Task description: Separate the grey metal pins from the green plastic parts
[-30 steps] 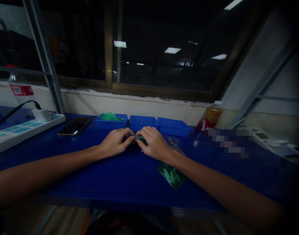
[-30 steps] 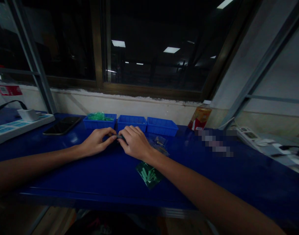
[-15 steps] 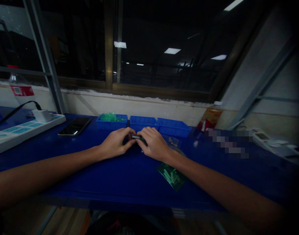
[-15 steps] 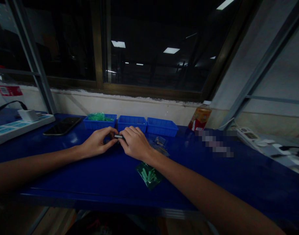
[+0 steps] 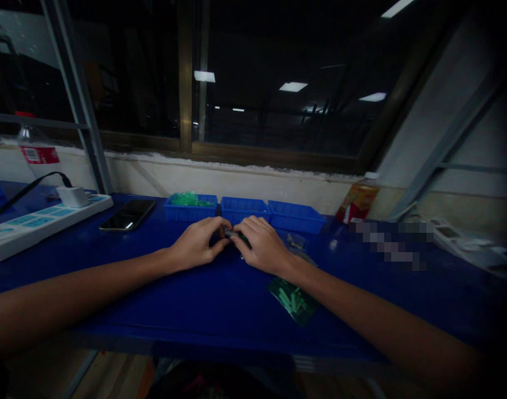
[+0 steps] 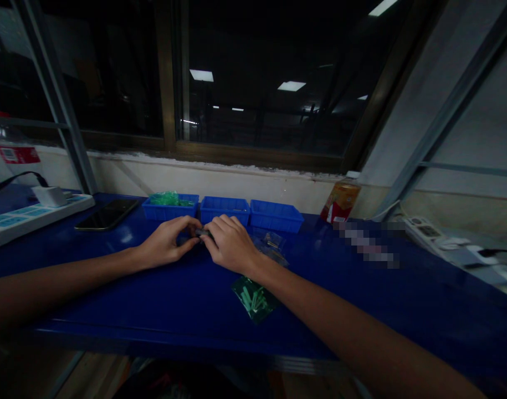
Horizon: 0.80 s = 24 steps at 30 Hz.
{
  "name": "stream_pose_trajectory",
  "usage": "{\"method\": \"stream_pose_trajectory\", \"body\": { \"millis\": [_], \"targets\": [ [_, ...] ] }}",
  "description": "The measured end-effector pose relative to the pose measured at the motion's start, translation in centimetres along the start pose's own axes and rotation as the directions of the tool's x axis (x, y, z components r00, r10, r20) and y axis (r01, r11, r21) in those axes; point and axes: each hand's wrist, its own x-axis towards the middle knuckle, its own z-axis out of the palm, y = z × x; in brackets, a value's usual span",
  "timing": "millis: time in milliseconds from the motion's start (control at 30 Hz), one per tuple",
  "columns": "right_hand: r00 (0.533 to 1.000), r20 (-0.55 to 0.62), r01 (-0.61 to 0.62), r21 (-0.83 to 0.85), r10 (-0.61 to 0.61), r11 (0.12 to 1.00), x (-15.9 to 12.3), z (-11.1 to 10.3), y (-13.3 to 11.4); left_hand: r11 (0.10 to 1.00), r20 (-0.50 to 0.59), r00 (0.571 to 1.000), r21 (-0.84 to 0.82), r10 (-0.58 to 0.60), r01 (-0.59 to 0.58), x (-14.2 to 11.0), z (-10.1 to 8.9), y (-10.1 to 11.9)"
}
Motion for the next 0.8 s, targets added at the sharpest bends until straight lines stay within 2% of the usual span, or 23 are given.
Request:
{"method": "stream_pose_trajectory", "body": {
  "millis": [800],
  "targets": [
    [1.0,0.01,-0.004,0.023,0.004,1.0,0.02,0.0,0.02,0.999,0.009,1.0,0.038,-0.02,0.02,0.05,0.07,-0.13]
  ]
}}
